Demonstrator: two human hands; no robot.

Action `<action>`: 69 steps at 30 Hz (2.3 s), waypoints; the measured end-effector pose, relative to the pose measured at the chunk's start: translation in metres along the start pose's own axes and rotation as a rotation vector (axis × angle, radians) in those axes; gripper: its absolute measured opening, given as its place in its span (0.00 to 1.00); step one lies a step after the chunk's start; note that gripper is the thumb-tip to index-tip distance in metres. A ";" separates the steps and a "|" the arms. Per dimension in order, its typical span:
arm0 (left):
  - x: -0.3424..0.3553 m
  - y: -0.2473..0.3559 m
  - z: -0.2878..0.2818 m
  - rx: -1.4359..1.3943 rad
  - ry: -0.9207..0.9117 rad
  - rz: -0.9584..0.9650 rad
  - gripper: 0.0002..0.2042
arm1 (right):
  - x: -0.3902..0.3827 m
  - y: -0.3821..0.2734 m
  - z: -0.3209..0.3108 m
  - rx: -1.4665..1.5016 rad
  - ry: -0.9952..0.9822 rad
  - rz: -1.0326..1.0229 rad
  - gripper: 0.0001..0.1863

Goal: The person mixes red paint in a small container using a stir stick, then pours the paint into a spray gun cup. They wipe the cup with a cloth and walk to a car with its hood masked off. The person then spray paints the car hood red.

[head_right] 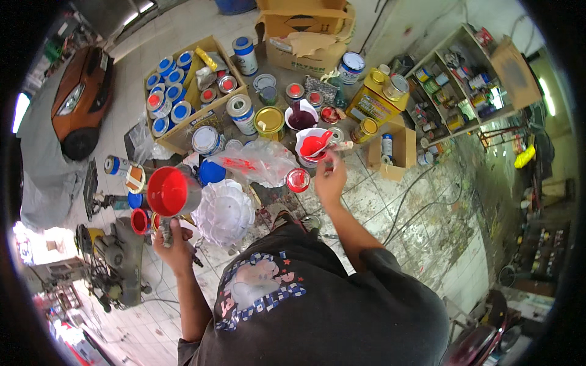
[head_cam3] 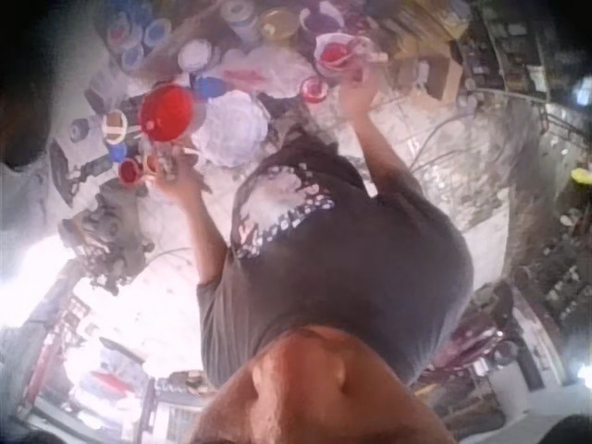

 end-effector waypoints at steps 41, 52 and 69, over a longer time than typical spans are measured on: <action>-0.113 0.002 -0.112 0.191 0.910 -0.185 0.19 | 0.079 -0.295 0.179 0.788 -0.408 -0.539 0.20; -0.118 0.008 -0.143 0.147 0.843 -0.103 0.08 | -0.062 -0.240 0.365 0.252 -0.894 -1.011 0.16; -0.212 -0.100 -0.288 0.104 0.785 -0.238 0.08 | -0.195 -0.285 0.271 -0.343 -1.295 -0.832 0.29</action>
Point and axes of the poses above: each hand's wrist, its own x-axis towards the middle knuckle, its own z-axis out of the palm, y = z × x, the point moved 3 cm from there along x, towards the middle knuckle, and after that the axes turned 13 degrees about z, right-handed, at the moved point
